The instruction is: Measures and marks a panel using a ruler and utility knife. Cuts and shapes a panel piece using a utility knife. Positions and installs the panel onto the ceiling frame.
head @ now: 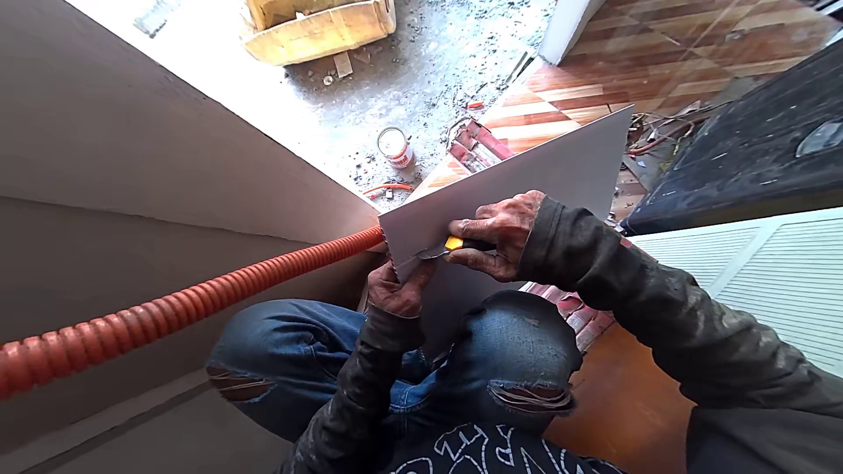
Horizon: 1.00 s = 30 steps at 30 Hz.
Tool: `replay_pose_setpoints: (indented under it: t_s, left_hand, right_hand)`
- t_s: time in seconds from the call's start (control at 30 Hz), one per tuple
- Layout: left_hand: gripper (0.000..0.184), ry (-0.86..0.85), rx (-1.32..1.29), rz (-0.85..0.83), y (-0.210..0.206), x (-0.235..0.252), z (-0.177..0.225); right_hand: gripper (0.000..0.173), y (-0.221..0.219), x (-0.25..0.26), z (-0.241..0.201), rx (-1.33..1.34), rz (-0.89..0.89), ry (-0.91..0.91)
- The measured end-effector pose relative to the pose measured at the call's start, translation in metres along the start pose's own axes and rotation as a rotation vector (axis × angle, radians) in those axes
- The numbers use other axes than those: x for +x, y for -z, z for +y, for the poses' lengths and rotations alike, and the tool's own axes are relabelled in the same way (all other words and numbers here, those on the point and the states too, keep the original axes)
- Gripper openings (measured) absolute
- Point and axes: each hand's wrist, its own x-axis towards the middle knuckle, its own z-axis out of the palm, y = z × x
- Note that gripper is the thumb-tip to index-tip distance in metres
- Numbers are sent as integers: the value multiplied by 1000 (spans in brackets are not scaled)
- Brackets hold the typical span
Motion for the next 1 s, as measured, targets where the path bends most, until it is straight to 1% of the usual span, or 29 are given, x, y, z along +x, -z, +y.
replay_pose_setpoints:
  t_s: [0.1, 0.13, 0.23, 0.3, 0.37, 0.43, 0.47, 0.53, 0.63, 0.7, 0.8, 0.9, 0.93, 1.0]
  left_hand:
    - [20, -9, 1, -1, 0, 0, 0]
    - [20, -5, 5, -3, 0, 0, 1]
    - [20, -3, 3, -3, 0, 0, 0]
    - [20, -13, -2, 2, 0, 0, -2]
    - [21, -16, -5, 4, 0, 1, -3]
    - [21, -6, -14, -9, 1, 1, -3]
    - [21, 8, -24, -23, 3, 1, -2]
    - [20, 46, -33, -58, 7, 1, -1]
    - [20, 95, -7, -98, 13, -4, -4]
    - [22, 133, 10, -88, 15, -2, -6]
    - [21, 145, 47, -68, 11, 13, 0]
    - [17, 145, 76, -115, 0, 41, 15]
    - [17, 139, 86, -134, -3, 51, 18]
    - [20, 118, 106, -169, -5, 69, 20]
  right_hand:
    - [55, 4, 0, 3, 9, -34, -6]
    - [54, 8, 1, 2, 25, -67, -12]
    - [50, 14, 1, 0, 36, -72, -11]
    - [48, 8, 2, 4, 49, -13, 17]
    - [49, 3, 3, 8, 63, -13, 24]
    - [50, -8, 2, 13, 69, 70, 43]
    - [50, -8, 3, 14, 86, 69, 45]
    - [48, 0, 4, 19, 196, -16, 33]
    - [33, -5, 2, 36, 495, 86, 66]
    - [32, -1, -2, 42, 575, 116, 36]
    - [35, -10, -12, 42, 636, 182, 34]
    - [35, -35, -22, 40, 735, 242, 78]
    - [35, -41, -25, 37, 741, 233, 66]
    - [34, -45, -27, 28, 724, 136, -9]
